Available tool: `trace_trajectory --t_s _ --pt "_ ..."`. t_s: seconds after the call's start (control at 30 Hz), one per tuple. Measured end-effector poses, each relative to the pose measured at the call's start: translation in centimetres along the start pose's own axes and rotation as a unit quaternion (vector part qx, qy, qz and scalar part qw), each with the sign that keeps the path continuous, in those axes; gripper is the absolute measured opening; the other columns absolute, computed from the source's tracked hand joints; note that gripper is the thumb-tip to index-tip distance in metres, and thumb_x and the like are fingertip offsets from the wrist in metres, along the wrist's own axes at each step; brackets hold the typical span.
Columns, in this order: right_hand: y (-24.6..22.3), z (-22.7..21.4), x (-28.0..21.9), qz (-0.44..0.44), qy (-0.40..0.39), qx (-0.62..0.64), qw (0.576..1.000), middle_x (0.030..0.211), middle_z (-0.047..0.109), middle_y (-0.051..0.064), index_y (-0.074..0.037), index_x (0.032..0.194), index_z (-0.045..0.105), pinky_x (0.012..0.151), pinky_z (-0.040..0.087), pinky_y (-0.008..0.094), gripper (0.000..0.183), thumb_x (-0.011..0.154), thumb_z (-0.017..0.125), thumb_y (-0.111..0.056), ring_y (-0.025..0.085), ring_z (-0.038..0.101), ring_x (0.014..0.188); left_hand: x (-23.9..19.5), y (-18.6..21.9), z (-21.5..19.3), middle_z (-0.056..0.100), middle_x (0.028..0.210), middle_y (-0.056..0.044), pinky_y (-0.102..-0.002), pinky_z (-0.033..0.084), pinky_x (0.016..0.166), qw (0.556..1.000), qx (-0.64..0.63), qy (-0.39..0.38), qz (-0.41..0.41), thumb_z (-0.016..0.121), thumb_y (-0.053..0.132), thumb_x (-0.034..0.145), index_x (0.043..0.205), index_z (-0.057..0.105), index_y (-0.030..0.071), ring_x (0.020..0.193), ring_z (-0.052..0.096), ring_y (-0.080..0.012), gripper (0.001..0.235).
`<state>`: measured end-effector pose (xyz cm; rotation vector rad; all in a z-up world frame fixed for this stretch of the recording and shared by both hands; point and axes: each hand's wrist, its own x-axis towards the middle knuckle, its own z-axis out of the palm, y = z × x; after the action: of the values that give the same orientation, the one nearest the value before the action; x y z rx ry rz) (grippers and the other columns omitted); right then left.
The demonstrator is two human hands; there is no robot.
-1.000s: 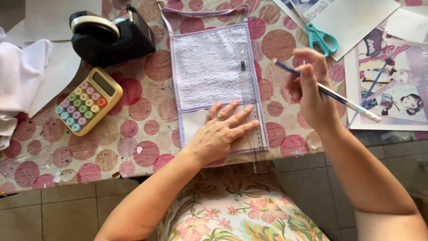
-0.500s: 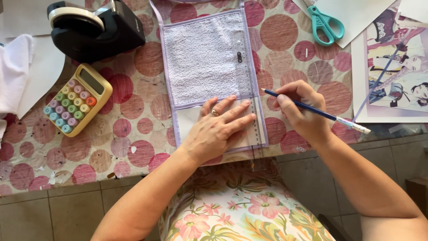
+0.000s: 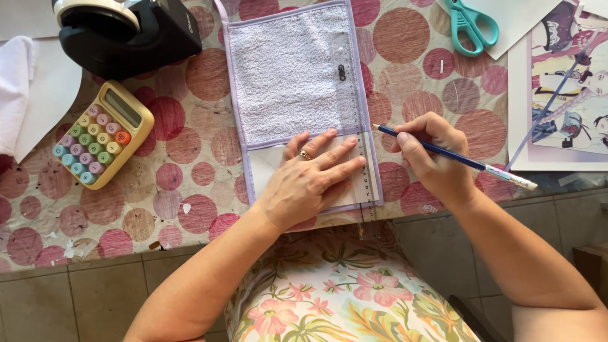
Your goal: Cutting a printed image with scissors and inserting it into a fabric organizer pocket before measuring with a ruler
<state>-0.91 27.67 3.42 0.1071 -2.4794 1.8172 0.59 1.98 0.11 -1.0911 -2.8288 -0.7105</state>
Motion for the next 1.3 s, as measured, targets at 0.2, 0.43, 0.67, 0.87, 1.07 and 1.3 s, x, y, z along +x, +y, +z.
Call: trace_trajectory --t_s 0.2,0.43,0.67,0.87,1.07,1.3 --pt "0.01 -0.12 -0.06 0.001 -0.002 0.003 1.0 0.074 0.071 0.017 0.005 0.105 0.071 0.048 0.047 0.024 0.013 0.097 0.062 0.0 0.013 0.063 0.056 0.0 0.15 -0.03 0.046 0.161 0.009 -0.052 0.02 0.122 1.0 0.006 0.008 0.001 0.058 0.047 0.102 0.149 0.051 0.042 0.152 0.036 -0.0238 0.048" --pt "0.21 -0.18 -0.04 -0.004 -0.006 -0.002 1.0 0.074 0.071 0.017 0.006 0.104 0.071 0.048 0.048 0.025 0.012 0.098 0.062 0.0 0.014 0.063 0.056 -0.02 0.13 -0.02 0.046 0.161 0.01 -0.052 0.02 0.122 1.0 0.011 0.009 0.0 0.056 0.047 0.103 0.149 0.051 0.043 0.151 0.037 -0.0234 0.046" --pt "0.08 -0.12 -0.07 -0.004 -0.008 -0.011 1.0 0.071 0.07 0.016 0.006 0.102 0.071 0.047 0.047 0.026 0.012 0.096 0.063 -0.001 0.014 0.064 0.055 0.08 0.16 -0.02 0.047 0.16 0.009 -0.052 0.021 0.121 1.0 0.014 0.016 0.003 0.057 0.047 0.102 0.147 0.053 0.042 0.151 0.038 -0.0239 0.045" --pt "0.39 -0.22 -0.16 0.001 -0.016 -0.005 1.0 0.071 0.07 0.016 0.006 0.102 0.07 0.046 0.046 0.025 0.013 0.095 0.062 0.0 0.013 0.063 0.054 0.03 0.2 -0.01 0.048 0.16 0.009 -0.052 0.02 0.121 1.0 0.008 0.016 0.001 0.057 0.046 0.102 0.147 0.053 0.041 0.151 0.037 -0.0234 0.045" --pt "0.5 -0.21 -0.15 0.004 -0.021 -0.007 1.0 0.072 0.07 0.016 0.005 0.102 0.071 0.045 0.045 0.025 0.012 0.095 0.062 0.0 0.013 0.063 0.054 0.07 0.23 0.04 0.047 0.16 0.009 -0.052 0.02 0.121 1.0 0.012 0.02 0.002 0.057 0.046 0.102 0.146 0.054 0.041 0.151 0.037 -0.023 0.044" --pt "0.3 -0.12 -0.05 0.006 -0.025 -0.024 0.999 0.069 0.07 0.014 0.003 0.1 0.072 0.045 0.044 0.025 0.011 0.094 0.064 -0.001 0.013 0.063 0.054 0.04 0.18 0.1 0.046 0.161 0.009 -0.052 0.02 0.121 1.0 0.007 0.015 -0.001 0.057 0.046 0.102 0.147 0.053 0.041 0.152 0.036 -0.0228 0.046"
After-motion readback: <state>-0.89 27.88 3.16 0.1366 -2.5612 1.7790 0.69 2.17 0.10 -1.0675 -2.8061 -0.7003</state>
